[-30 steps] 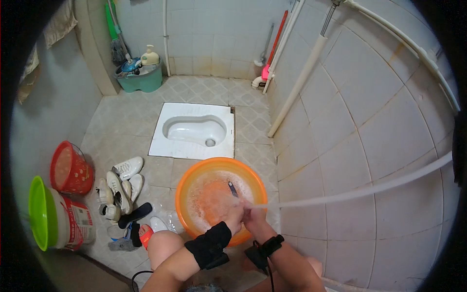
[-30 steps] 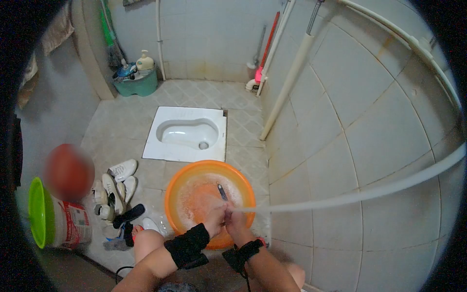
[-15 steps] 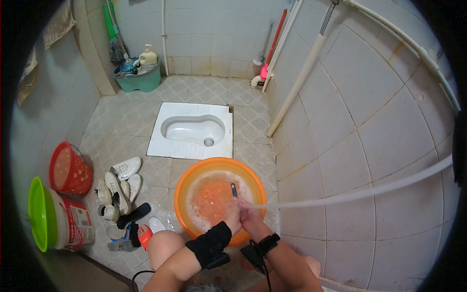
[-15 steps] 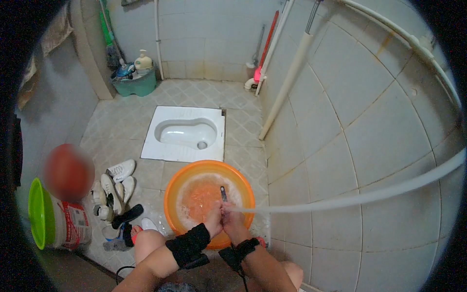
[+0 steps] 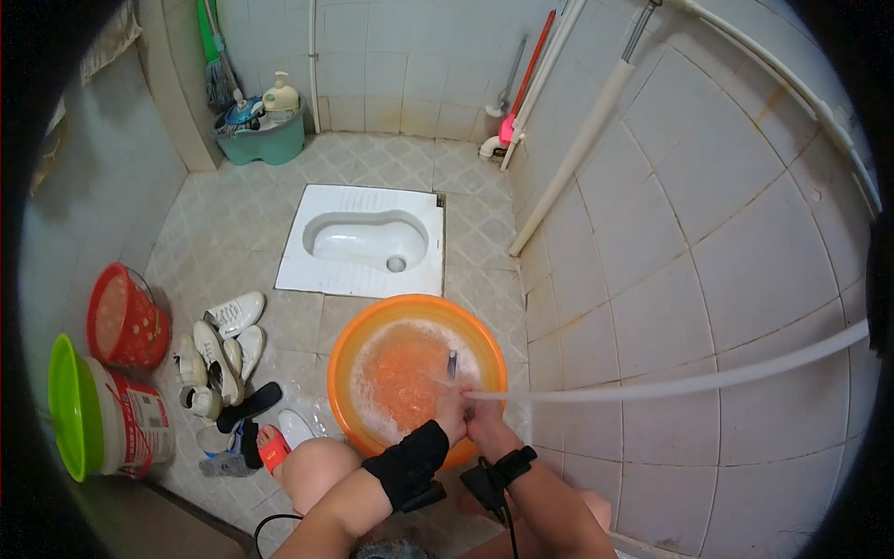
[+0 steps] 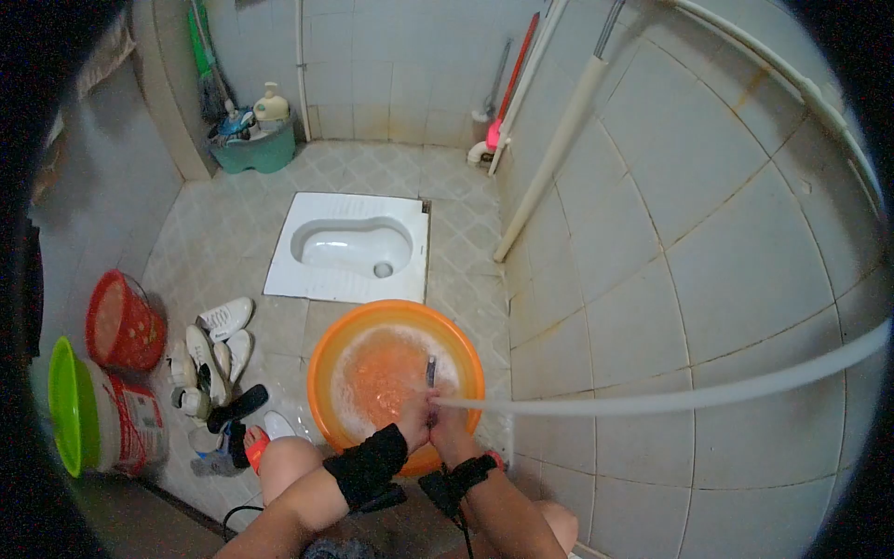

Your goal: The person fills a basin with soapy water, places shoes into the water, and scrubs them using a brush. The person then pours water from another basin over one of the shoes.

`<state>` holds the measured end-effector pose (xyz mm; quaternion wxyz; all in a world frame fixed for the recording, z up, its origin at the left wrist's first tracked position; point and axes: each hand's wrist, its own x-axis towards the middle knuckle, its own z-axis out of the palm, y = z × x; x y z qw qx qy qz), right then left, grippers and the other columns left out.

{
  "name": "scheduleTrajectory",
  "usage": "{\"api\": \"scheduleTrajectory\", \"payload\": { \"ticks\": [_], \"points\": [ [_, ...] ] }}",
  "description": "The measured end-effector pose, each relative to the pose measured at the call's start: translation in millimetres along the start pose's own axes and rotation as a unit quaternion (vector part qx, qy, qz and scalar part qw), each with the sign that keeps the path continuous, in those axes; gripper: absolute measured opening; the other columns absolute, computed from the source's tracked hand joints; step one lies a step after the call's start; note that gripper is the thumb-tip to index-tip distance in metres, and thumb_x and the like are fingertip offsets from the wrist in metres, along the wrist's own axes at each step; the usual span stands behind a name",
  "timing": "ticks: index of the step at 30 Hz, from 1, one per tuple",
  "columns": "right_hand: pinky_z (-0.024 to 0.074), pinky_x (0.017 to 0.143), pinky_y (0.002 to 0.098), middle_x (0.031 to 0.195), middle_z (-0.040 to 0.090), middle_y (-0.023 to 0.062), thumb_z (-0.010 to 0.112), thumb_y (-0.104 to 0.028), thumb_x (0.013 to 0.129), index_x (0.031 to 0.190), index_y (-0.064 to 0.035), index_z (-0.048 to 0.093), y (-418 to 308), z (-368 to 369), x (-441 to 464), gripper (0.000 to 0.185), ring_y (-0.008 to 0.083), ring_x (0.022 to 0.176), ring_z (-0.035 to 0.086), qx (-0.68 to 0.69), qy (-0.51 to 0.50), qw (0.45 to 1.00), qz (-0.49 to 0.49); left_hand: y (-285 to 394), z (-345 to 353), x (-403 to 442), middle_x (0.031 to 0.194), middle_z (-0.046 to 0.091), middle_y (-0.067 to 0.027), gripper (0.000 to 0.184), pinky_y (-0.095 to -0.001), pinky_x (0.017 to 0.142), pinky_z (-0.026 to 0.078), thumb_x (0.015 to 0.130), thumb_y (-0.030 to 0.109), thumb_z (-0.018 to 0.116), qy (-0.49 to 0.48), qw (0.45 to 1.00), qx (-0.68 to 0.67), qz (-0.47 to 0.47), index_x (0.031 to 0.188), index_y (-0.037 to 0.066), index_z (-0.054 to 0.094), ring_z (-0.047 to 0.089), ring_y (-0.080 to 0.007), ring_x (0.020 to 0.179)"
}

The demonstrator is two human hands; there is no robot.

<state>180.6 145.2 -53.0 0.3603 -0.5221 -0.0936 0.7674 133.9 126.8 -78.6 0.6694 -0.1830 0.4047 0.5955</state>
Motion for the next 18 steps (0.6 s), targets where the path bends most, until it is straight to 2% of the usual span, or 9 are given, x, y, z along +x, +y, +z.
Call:
{"api": "scheduleTrajectory", "payload": {
  "ticks": [5, 10, 13, 14, 16, 18],
  "points": [
    [0.0440, 0.059, 0.0317, 0.073, 0.050, 0.0040, 0.051, -0.009, 0.076, 0.080, -0.0085, 0.053, 13, -14, 21, 0.005, 0.0195, 0.066, 0.051, 0.056, -0.009, 0.998, 0.017, -7, -12, 10, 0.072, 0.053, -0.0070, 0.012, -0.0302, 0.055, 0.042, 0.081, 0.012, 0.040, -0.043, 0.999, 0.005, 0.011, 0.078, 0.008, 0.051, 0.052, -0.0183, 0.064],
    [0.0450, 0.061, 0.0335, 0.074, 0.049, 0.0033, 0.051, -0.008, 0.075, 0.082, -0.0088, 0.051, 20, -31, 34, 0.007, 0.0198, 0.068, 0.051, 0.038, -0.042, 0.998, 0.017, 1, 4, -9, 0.073, 0.054, -0.0072, 0.023, -0.0311, 0.059, 0.042, 0.087, 0.027, 0.038, 0.008, 0.998, 0.060, 0.009, 0.079, 0.010, 0.052, 0.053, -0.0180, 0.067],
    [0.0455, 0.062, 0.0342, 0.074, 0.049, 0.0029, 0.051, -0.006, 0.074, 0.082, -0.0092, 0.051, 20, -34, 39, 0.009, 0.0199, 0.068, 0.051, 0.042, -0.052, 0.997, 0.025, -11, -8, 15, 0.073, 0.054, -0.0072, 0.028, -0.0316, 0.061, 0.043, 0.088, 0.033, 0.037, -0.025, 0.999, 0.038, -0.003, 0.080, 0.010, 0.051, 0.053, -0.0182, 0.069],
    [0.0458, 0.063, 0.0346, 0.074, 0.049, 0.0026, 0.051, -0.005, 0.073, 0.081, -0.0096, 0.050, 20, -32, 40, 0.010, 0.0199, 0.068, 0.051, 0.047, -0.056, 0.997, 0.034, -13, -14, 22, 0.073, 0.054, -0.0072, 0.028, -0.0316, 0.061, 0.043, 0.088, 0.033, 0.037, -0.025, 0.999, 0.039, -0.003, 0.080, 0.010, 0.051, 0.053, -0.0182, 0.069],
    [0.0459, 0.063, 0.0343, 0.073, 0.049, 0.0027, 0.051, -0.005, 0.073, 0.081, -0.0096, 0.050, 18, -23, 35, 0.009, 0.0198, 0.068, 0.051, 0.040, -0.051, 0.998, 0.021, -12, -22, 27, 0.077, 0.056, -0.0059, 0.022, -0.0332, 0.071, 0.042, 0.085, 0.025, 0.038, -0.023, 0.998, 0.056, -0.009, 0.088, 0.008, 0.053, 0.053, -0.0198, 0.074],
    [0.0461, 0.062, 0.0339, 0.073, 0.049, 0.0028, 0.050, -0.006, 0.074, 0.080, -0.0096, 0.051, 17, -16, 27, 0.007, 0.0196, 0.068, 0.051, 0.022, -0.041, 0.999, -0.004, -12, -20, 31, 0.077, 0.055, -0.0064, 0.022, -0.0331, 0.069, 0.042, 0.085, 0.027, 0.039, -0.019, 0.999, 0.046, 0.000, 0.084, 0.008, 0.052, 0.053, -0.0193, 0.074]
  ]
}}
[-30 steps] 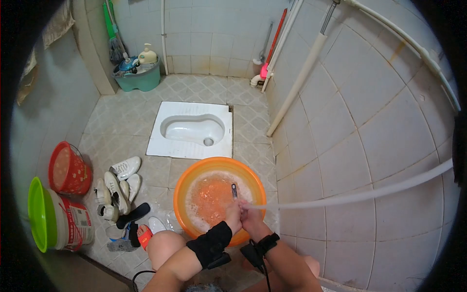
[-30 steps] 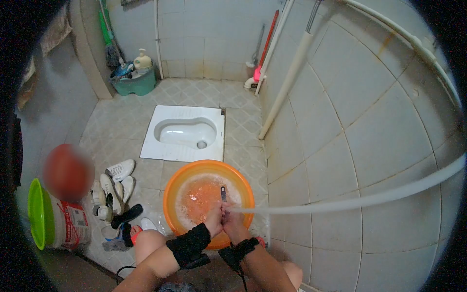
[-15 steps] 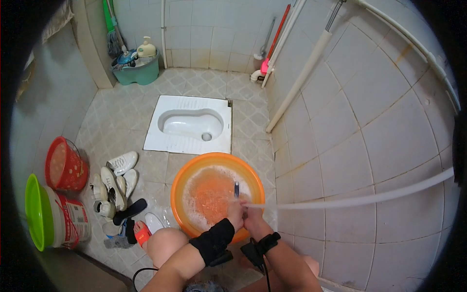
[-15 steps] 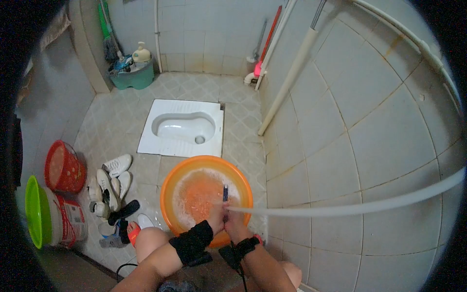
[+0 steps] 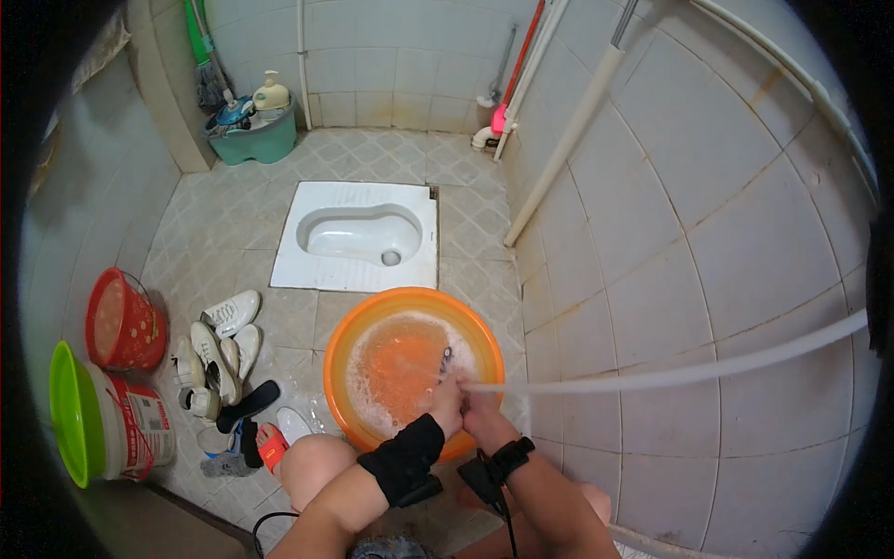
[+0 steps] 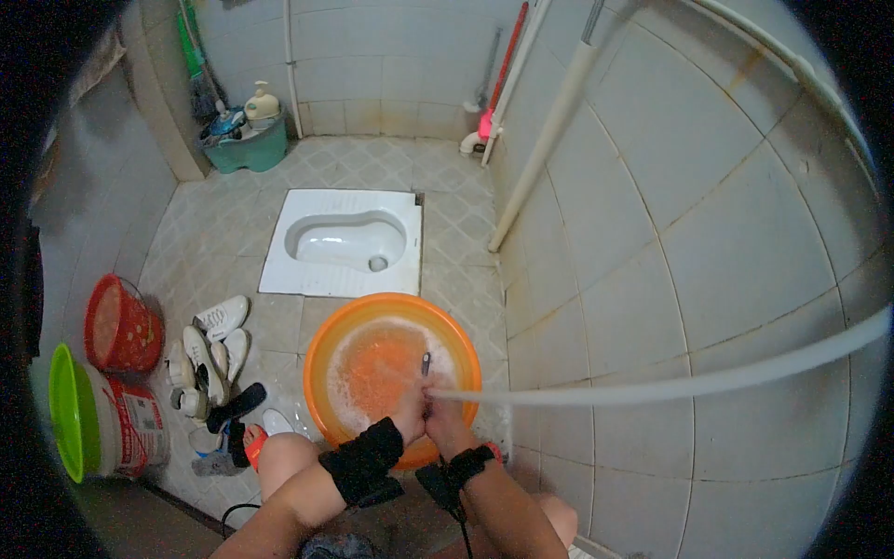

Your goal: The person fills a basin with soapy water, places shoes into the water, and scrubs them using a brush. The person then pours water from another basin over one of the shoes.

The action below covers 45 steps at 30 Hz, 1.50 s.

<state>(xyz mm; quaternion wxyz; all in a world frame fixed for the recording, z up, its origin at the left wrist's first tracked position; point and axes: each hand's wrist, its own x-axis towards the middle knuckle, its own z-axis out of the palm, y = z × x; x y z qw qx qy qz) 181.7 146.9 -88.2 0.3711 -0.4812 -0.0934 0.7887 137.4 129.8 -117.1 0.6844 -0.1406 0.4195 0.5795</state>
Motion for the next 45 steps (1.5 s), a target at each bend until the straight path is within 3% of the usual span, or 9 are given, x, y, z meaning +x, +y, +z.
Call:
{"api": "scheduleTrajectory", "payload": {
  "ticks": [8, 21, 23, 24, 26, 27, 29, 32, 45],
  "points": [
    [0.0464, 0.061, 0.0328, 0.072, 0.051, 0.0034, 0.049, -0.010, 0.077, 0.080, -0.0094, 0.052, -14, 5, -13, 0.004, 0.0199, 0.068, 0.053, -0.018, 0.001, 1.000, 0.010, 12, 12, -28, 0.094, 0.057, -0.0089, 0.027, -0.0350, 0.079, 0.042, 0.087, 0.025, 0.035, 0.005, 1.000, 0.025, 0.006, 0.094, 0.008, 0.054, 0.053, -0.0213, 0.089],
    [0.0472, 0.060, 0.0332, 0.076, 0.059, 0.0096, 0.045, -0.020, 0.082, 0.083, -0.0076, 0.058, -4, 15, -61, 0.018, 0.0241, 0.066, 0.058, -0.278, -0.033, 0.952, 0.121, 62, 3, -121, 0.075, 0.052, 0.0013, 0.021, -0.0301, 0.060, 0.040, 0.087, 0.032, 0.044, -0.039, 0.964, 0.253, -0.078, 0.090, 0.014, 0.052, 0.049, -0.0127, 0.070],
    [0.0469, 0.057, 0.0327, 0.070, 0.060, 0.0067, 0.046, -0.014, 0.079, 0.079, -0.0056, 0.061, 14, 3, -47, 0.017, 0.0210, 0.059, 0.058, -0.625, -0.088, 0.761, -0.148, 71, -2, -137, 0.082, 0.052, 0.0017, 0.023, -0.0270, 0.063, 0.039, 0.088, 0.033, 0.043, 0.018, 0.928, 0.372, -0.027, 0.094, 0.012, 0.052, 0.049, -0.0112, 0.073],
    [0.0469, 0.057, 0.0327, 0.070, 0.060, 0.0067, 0.046, -0.014, 0.079, 0.079, -0.0056, 0.061, 11, 11, -61, 0.017, 0.0210, 0.059, 0.058, -0.623, -0.089, 0.763, -0.147, 70, -6, -141, 0.090, 0.053, 0.0012, 0.024, -0.0237, 0.066, 0.039, 0.088, 0.032, 0.044, 0.038, 0.917, 0.396, 0.002, 0.098, 0.011, 0.053, 0.048, -0.0098, 0.077],
    [0.0458, 0.060, 0.0340, 0.074, 0.060, 0.0102, 0.048, -0.012, 0.076, 0.079, -0.0058, 0.062, -4, 38, -101, 0.016, 0.0243, 0.064, 0.057, -0.809, -0.118, 0.534, -0.215, 70, -22, -143, 0.090, 0.053, 0.0007, 0.025, -0.0246, 0.066, 0.040, 0.089, 0.031, 0.044, 0.022, 0.909, 0.416, 0.011, 0.099, 0.010, 0.053, 0.049, -0.0103, 0.078],
    [0.0458, 0.060, 0.0340, 0.074, 0.060, 0.0102, 0.048, -0.012, 0.076, 0.079, -0.0058, 0.062, 2, 33, -102, 0.016, 0.0243, 0.064, 0.057, -0.808, -0.119, 0.535, -0.216, 72, -29, -143, 0.091, 0.054, 0.0002, 0.026, -0.0254, 0.067, 0.040, 0.089, 0.031, 0.045, 0.002, 0.901, 0.432, 0.022, 0.101, 0.009, 0.054, 0.050, -0.0108, 0.079],
    [0.0449, 0.066, 0.0363, 0.079, 0.059, 0.0149, 0.049, -0.011, 0.073, 0.080, -0.0028, 0.062, 19, 18, -102, 0.017, 0.0290, 0.073, 0.056, -0.809, -0.180, 0.339, -0.446, 71, -40, -145, 0.091, 0.055, -0.0004, 0.027, -0.0264, 0.068, 0.041, 0.089, 0.030, 0.045, -0.002, 0.896, 0.444, 0.006, 0.102, 0.008, 0.053, 0.051, -0.0115, 0.080],
    [0.0437, 0.071, 0.0376, 0.083, 0.059, 0.0172, 0.049, -0.013, 0.073, 0.080, 0.0002, 0.061, 21, 32, -121, 0.019, 0.0302, 0.082, 0.054, -0.870, -0.247, 0.337, -0.262, 67, -40, -158, 0.092, 0.057, -0.0019, 0.029, -0.0283, 0.070, 0.043, 0.089, 0.030, 0.044, 0.002, 0.897, 0.441, -0.016, 0.103, 0.006, 0.053, 0.054, -0.0129, 0.082],
    [0.0400, 0.079, 0.0404, 0.093, 0.053, 0.0235, 0.045, -0.012, 0.075, 0.095, 0.0060, 0.054, 37, 54, -137, 0.028, 0.0365, 0.089, 0.050, -0.810, -0.307, 0.441, -0.233, 71, -37, -199, 0.085, 0.058, -0.0027, 0.021, -0.0225, 0.073, 0.043, 0.089, 0.017, 0.045, 0.063, 0.978, 0.193, 0.047, 0.103, 0.004, 0.052, 0.054, -0.0109, 0.080]
  ]
}}
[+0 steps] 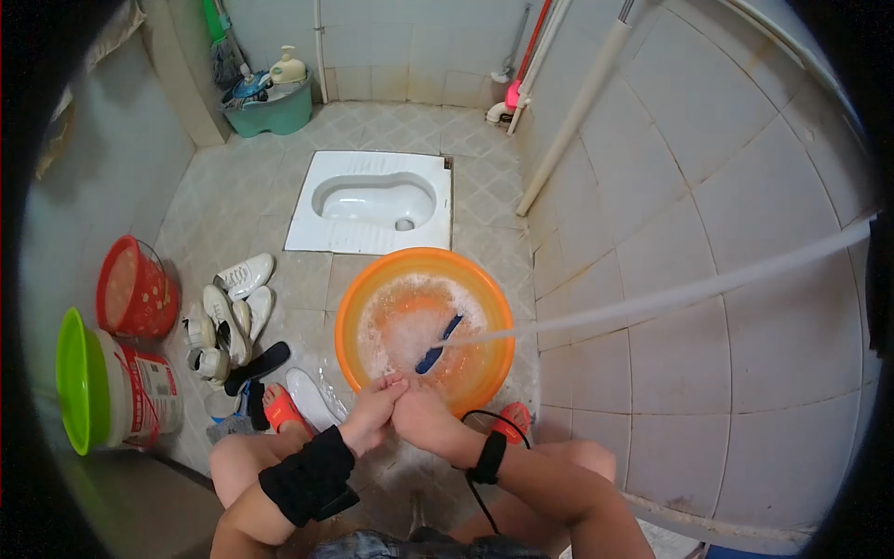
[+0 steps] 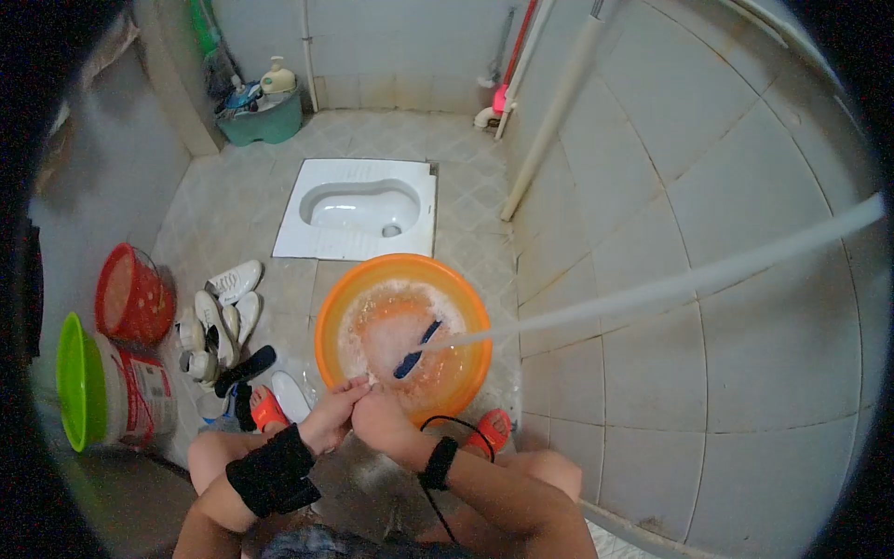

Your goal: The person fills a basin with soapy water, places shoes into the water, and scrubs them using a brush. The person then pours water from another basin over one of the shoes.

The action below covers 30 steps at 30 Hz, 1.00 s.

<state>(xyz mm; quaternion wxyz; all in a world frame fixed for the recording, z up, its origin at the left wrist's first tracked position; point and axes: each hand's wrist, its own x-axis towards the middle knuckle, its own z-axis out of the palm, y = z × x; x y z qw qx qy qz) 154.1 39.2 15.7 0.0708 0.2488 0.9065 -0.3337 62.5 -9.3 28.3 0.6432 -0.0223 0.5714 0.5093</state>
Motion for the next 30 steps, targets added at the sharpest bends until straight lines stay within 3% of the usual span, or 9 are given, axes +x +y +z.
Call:
{"api": "scheduleTrajectory", "payload": {
  "ticks": [6, 8, 11, 17, 18, 20, 24, 27, 30],
  "points": [
    [0.0402, 0.078, 0.0410, 0.093, 0.052, 0.0247, 0.044, -0.009, 0.074, 0.093, 0.0088, 0.053, -6, 9, 5, 0.028, 0.0383, 0.088, 0.049, 0.003, 0.112, 0.993, 0.022, -6, -11, 19, 0.087, 0.058, -0.0051, 0.017, -0.0236, 0.073, 0.044, 0.088, 0.009, 0.043, 0.004, 0.996, 0.019, 0.090, 0.099, 0.001, 0.054, 0.055, -0.0120, 0.079],
    [0.0435, 0.071, 0.0378, 0.092, 0.055, 0.0215, 0.046, -0.011, 0.074, 0.094, 0.0055, 0.057, -2, 16, 9, 0.028, 0.0308, 0.087, 0.052, -0.177, 0.091, 0.980, -0.018, -3, -9, 22, 0.087, 0.058, -0.0053, 0.017, -0.0236, 0.073, 0.044, 0.088, 0.008, 0.043, 0.001, 0.998, 0.005, 0.068, 0.098, 0.000, 0.055, 0.055, -0.0124, 0.079],
    [0.0428, 0.073, 0.0360, 0.092, 0.055, 0.0201, 0.046, -0.012, 0.075, 0.093, 0.0043, 0.058, -7, 7, 15, 0.027, 0.0296, 0.088, 0.051, -0.155, 0.012, 0.987, 0.042, 1, -8, 25, 0.088, 0.058, -0.0055, 0.018, -0.0244, 0.073, 0.044, 0.086, 0.007, 0.042, -0.010, 0.999, -0.019, 0.031, 0.098, 0.000, 0.055, 0.055, -0.0136, 0.079],
    [0.0417, 0.075, 0.0363, 0.095, 0.053, 0.0175, 0.048, -0.012, 0.073, 0.093, 0.0031, 0.058, -9, -5, 22, 0.026, 0.0286, 0.087, 0.051, -0.228, -0.020, 0.973, 0.005, 18, -11, 25, 0.092, 0.055, -0.0050, 0.029, -0.0277, 0.076, 0.043, 0.078, 0.006, 0.039, -0.038, 0.996, -0.076, -0.030, 0.103, 0.003, 0.052, 0.052, -0.0151, 0.086],
    [0.0417, 0.075, 0.0363, 0.095, 0.053, 0.0175, 0.048, -0.012, 0.073, 0.093, 0.0031, 0.058, -7, -2, 22, 0.026, 0.0286, 0.087, 0.051, -0.228, -0.022, 0.973, 0.005, 17, -13, 25, 0.093, 0.054, -0.0047, 0.032, -0.0283, 0.078, 0.043, 0.076, 0.006, 0.038, -0.055, 0.994, -0.094, -0.025, 0.105, 0.004, 0.051, 0.051, -0.0151, 0.088],
    [0.0421, 0.073, 0.0370, 0.094, 0.053, 0.0166, 0.049, -0.011, 0.072, 0.092, 0.0032, 0.058, -3, 5, 22, 0.026, 0.0291, 0.087, 0.050, -0.225, 0.095, 0.969, -0.041, 17, -15, 22, 0.092, 0.054, -0.0044, 0.032, -0.0277, 0.078, 0.042, 0.076, 0.006, 0.038, -0.060, 0.993, -0.103, -0.019, 0.105, 0.005, 0.051, 0.051, -0.0148, 0.088],
    [0.0425, 0.072, 0.0379, 0.095, 0.053, 0.0196, 0.049, -0.011, 0.071, 0.092, 0.0045, 0.057, -9, 2, 18, 0.027, 0.0307, 0.086, 0.050, -0.158, 0.103, 0.981, -0.033, 14, -26, 23, 0.102, 0.053, -0.0055, 0.030, -0.0306, 0.087, 0.039, 0.077, 0.007, 0.041, -0.099, 0.988, -0.119, -0.027, 0.107, 0.006, 0.050, 0.050, -0.0180, 0.097],
    [0.0426, 0.072, 0.0394, 0.097, 0.052, 0.0227, 0.048, -0.011, 0.072, 0.097, 0.0063, 0.053, -5, 10, 18, 0.031, 0.0317, 0.087, 0.051, -0.147, 0.089, 0.985, -0.029, 14, -22, 19, 0.105, 0.053, -0.0055, 0.032, -0.0308, 0.087, 0.039, 0.079, 0.005, 0.040, -0.052, 0.994, -0.086, -0.044, 0.110, 0.007, 0.049, 0.050, -0.0171, 0.098],
    [0.0453, 0.067, 0.0393, 0.093, 0.051, 0.0245, 0.050, -0.008, 0.069, 0.091, 0.0092, 0.053, -1, 15, 18, 0.028, 0.0339, 0.080, 0.053, -0.110, 0.046, 0.991, -0.058, 17, -23, 13, 0.107, 0.052, -0.0054, 0.036, -0.0298, 0.087, 0.040, 0.080, 0.003, 0.039, -0.061, 0.995, -0.050, -0.053, 0.115, 0.008, 0.047, 0.050, -0.0165, 0.099]
  ]
}}
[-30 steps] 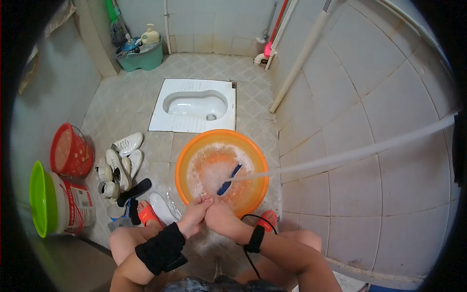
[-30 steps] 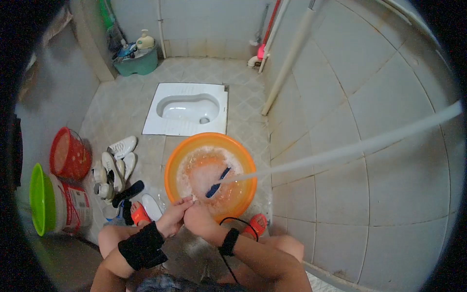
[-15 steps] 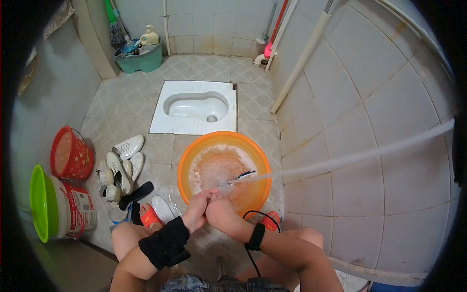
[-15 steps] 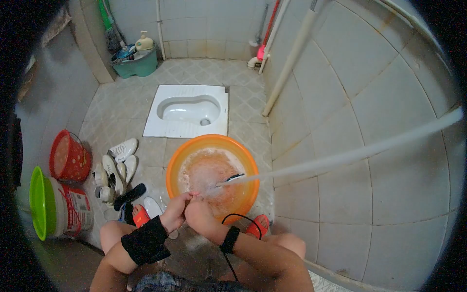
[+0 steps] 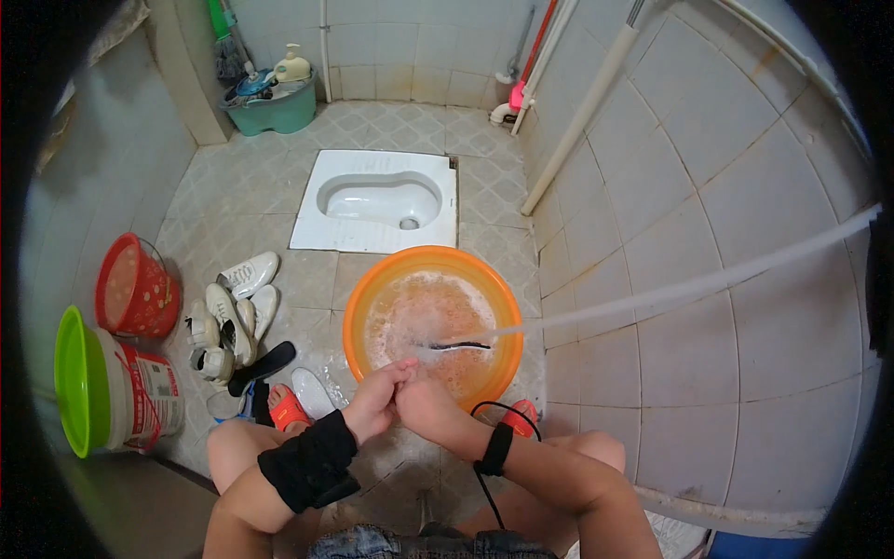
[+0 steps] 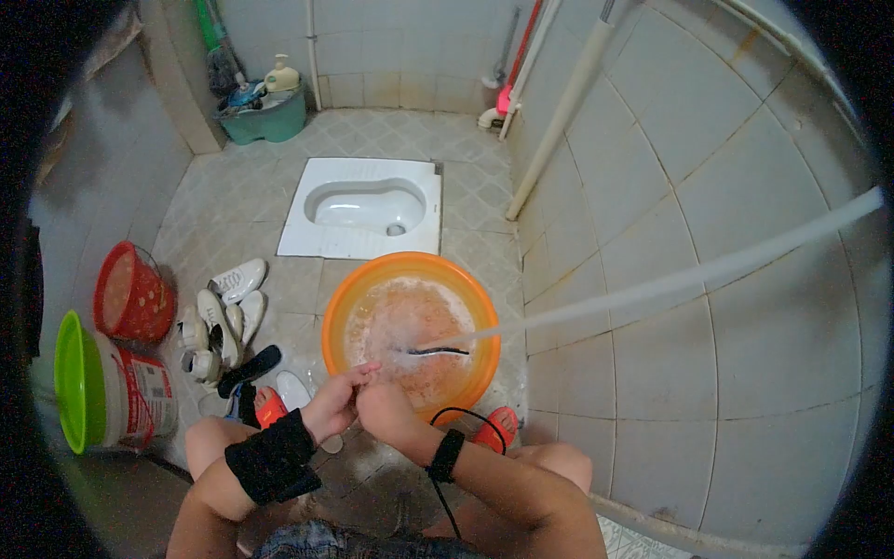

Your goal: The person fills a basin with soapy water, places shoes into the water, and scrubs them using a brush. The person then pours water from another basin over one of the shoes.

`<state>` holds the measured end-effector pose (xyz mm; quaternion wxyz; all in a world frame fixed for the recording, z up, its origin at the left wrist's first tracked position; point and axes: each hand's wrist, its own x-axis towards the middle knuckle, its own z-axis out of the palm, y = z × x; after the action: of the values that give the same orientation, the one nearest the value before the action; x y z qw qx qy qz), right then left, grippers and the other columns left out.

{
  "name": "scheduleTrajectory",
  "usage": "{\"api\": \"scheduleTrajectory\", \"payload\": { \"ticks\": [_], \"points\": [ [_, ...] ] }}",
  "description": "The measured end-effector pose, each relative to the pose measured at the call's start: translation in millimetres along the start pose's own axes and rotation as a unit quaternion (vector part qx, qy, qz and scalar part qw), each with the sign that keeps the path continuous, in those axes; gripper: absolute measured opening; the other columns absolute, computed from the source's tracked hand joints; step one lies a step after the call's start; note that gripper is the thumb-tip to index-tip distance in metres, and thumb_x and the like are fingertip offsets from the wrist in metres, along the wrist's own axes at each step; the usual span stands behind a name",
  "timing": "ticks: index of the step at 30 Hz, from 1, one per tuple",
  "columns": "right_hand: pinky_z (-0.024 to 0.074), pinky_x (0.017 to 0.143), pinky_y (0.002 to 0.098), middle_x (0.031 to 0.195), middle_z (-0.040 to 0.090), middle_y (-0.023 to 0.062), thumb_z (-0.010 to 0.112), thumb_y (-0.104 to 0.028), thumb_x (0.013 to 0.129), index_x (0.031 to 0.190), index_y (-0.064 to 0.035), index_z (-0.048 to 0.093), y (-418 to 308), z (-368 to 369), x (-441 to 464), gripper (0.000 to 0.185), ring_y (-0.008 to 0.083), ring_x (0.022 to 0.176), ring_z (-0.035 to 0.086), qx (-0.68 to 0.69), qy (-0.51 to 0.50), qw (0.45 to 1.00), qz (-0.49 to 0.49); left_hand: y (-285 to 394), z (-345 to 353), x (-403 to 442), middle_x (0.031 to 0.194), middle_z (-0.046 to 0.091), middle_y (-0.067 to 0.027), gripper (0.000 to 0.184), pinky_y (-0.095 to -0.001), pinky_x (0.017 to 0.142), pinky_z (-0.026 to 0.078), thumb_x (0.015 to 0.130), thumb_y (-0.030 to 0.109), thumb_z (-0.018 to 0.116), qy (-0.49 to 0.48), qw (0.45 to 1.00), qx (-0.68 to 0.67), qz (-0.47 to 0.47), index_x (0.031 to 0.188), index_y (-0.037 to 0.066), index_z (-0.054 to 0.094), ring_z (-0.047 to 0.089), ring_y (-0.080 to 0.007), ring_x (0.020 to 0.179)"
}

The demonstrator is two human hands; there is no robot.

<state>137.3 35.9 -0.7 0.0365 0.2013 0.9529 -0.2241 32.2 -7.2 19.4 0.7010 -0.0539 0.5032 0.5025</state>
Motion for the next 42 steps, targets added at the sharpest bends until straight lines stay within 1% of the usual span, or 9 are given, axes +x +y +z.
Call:
{"api": "scheduleTrajectory", "payload": {
  "ticks": [2, 5, 9, 11, 17, 21, 23, 36, 42],
  "points": [
    [0.0454, 0.066, 0.0399, 0.093, 0.051, 0.0244, 0.051, -0.009, 0.069, 0.090, 0.0079, 0.053, -2, 6, 1, 0.026, 0.0341, 0.077, 0.054, 0.041, 0.092, 0.993, 0.063, 2, -2, -4, 0.107, 0.052, -0.0051, 0.038, -0.0295, 0.086, 0.040, 0.079, 0.002, 0.039, -0.023, 1.000, -0.006, 0.009, 0.116, 0.008, 0.046, 0.050, -0.0163, 0.099],
    [0.0456, 0.063, 0.0405, 0.092, 0.051, 0.0249, 0.052, -0.009, 0.070, 0.088, 0.0071, 0.053, 1, 10, 2, 0.025, 0.0342, 0.076, 0.054, 0.002, 0.162, 0.987, 0.018, 4, -5, -6, 0.108, 0.052, -0.0047, 0.042, -0.0286, 0.086, 0.041, 0.078, 0.001, 0.040, -0.053, 0.998, -0.012, 0.024, 0.119, 0.008, 0.045, 0.050, -0.0161, 0.099],
    [0.0461, 0.060, 0.0401, 0.093, 0.050, 0.0258, 0.052, -0.010, 0.069, 0.085, 0.0067, 0.054, -7, -13, 0, 0.022, 0.0337, 0.074, 0.055, 0.005, 0.143, 0.989, -0.019, 5, -8, -4, 0.110, 0.051, -0.0043, 0.044, -0.0276, 0.085, 0.041, 0.076, 0.001, 0.041, -0.070, 0.997, 0.005, 0.033, 0.119, 0.008, 0.045, 0.050, -0.0161, 0.099],
    [0.0409, 0.082, 0.0399, 0.106, 0.048, 0.0250, 0.043, -0.010, 0.077, 0.101, 0.0092, 0.051, -13, -28, 1, 0.032, 0.0364, 0.096, 0.046, 0.014, -0.061, 0.997, 0.039, 2, -10, -1, 0.110, 0.051, -0.0043, 0.044, -0.0273, 0.084, 0.042, 0.076, 0.001, 0.041, -0.056, 0.998, 0.018, 0.036, 0.119, 0.008, 0.045, 0.050, -0.0162, 0.098],
    [0.0430, 0.078, 0.0389, 0.101, 0.051, 0.0249, 0.046, -0.007, 0.073, 0.093, 0.0089, 0.055, -16, -40, 5, 0.027, 0.0347, 0.092, 0.049, 0.062, -0.111, 0.990, 0.060, 2, -10, 1, 0.108, 0.051, -0.0039, 0.043, -0.0273, 0.081, 0.043, 0.077, 0.002, 0.040, -0.014, 1.000, 0.008, 0.020, 0.119, 0.008, 0.045, 0.051, -0.0155, 0.096],
    [0.0438, 0.075, 0.0396, 0.099, 0.051, 0.0252, 0.046, -0.007, 0.073, 0.092, 0.0091, 0.054, -3, -8, 2, 0.027, 0.0354, 0.089, 0.050, 0.047, 0.000, 0.999, 0.024, 4, -5, -6, 0.106, 0.053, -0.0043, 0.043, -0.0274, 0.081, 0.043, 0.077, 0.001, 0.040, -0.028, 0.999, 0.032, 0.026, 0.119, 0.008, 0.045, 0.052, -0.0151, 0.094],
    [0.0443, 0.069, 0.0395, 0.085, 0.053, 0.0236, 0.055, -0.011, 0.068, 0.074, 0.0059, 0.057, 1, 4, 2, 0.018, 0.0335, 0.079, 0.054, 0.063, 0.147, 0.987, -0.010, 7, 1, -9, 0.105, 0.053, -0.0046, 0.044, -0.0275, 0.081, 0.043, 0.077, 0.000, 0.040, -0.031, 0.999, 0.027, 0.031, 0.119, 0.008, 0.044, 0.052, -0.0152, 0.094],
    [0.0458, 0.065, 0.0412, 0.087, 0.053, 0.0238, 0.049, -0.005, 0.069, 0.086, 0.0082, 0.056, -5, -10, 1, 0.022, 0.0338, 0.074, 0.056, 0.036, 0.076, 0.996, 0.022, 2, -7, 3, 0.101, 0.053, -0.0038, 0.040, -0.0261, 0.080, 0.043, 0.075, 0.002, 0.041, -0.022, 0.999, -0.031, 0.017, 0.114, 0.006, 0.048, 0.052, -0.0139, 0.090],
    [0.0457, 0.067, 0.0409, 0.084, 0.055, 0.0242, 0.048, -0.005, 0.069, 0.084, 0.0092, 0.057, -1, -9, 0, 0.022, 0.0350, 0.074, 0.056, 0.050, 0.066, 0.996, 0.021, 8, 5, -9, 0.102, 0.054, -0.0035, 0.040, -0.0261, 0.079, 0.044, 0.075, 0.001, 0.041, -0.027, 0.999, 0.024, 0.034, 0.115, 0.006, 0.049, 0.052, -0.0134, 0.089]
  ]
}}
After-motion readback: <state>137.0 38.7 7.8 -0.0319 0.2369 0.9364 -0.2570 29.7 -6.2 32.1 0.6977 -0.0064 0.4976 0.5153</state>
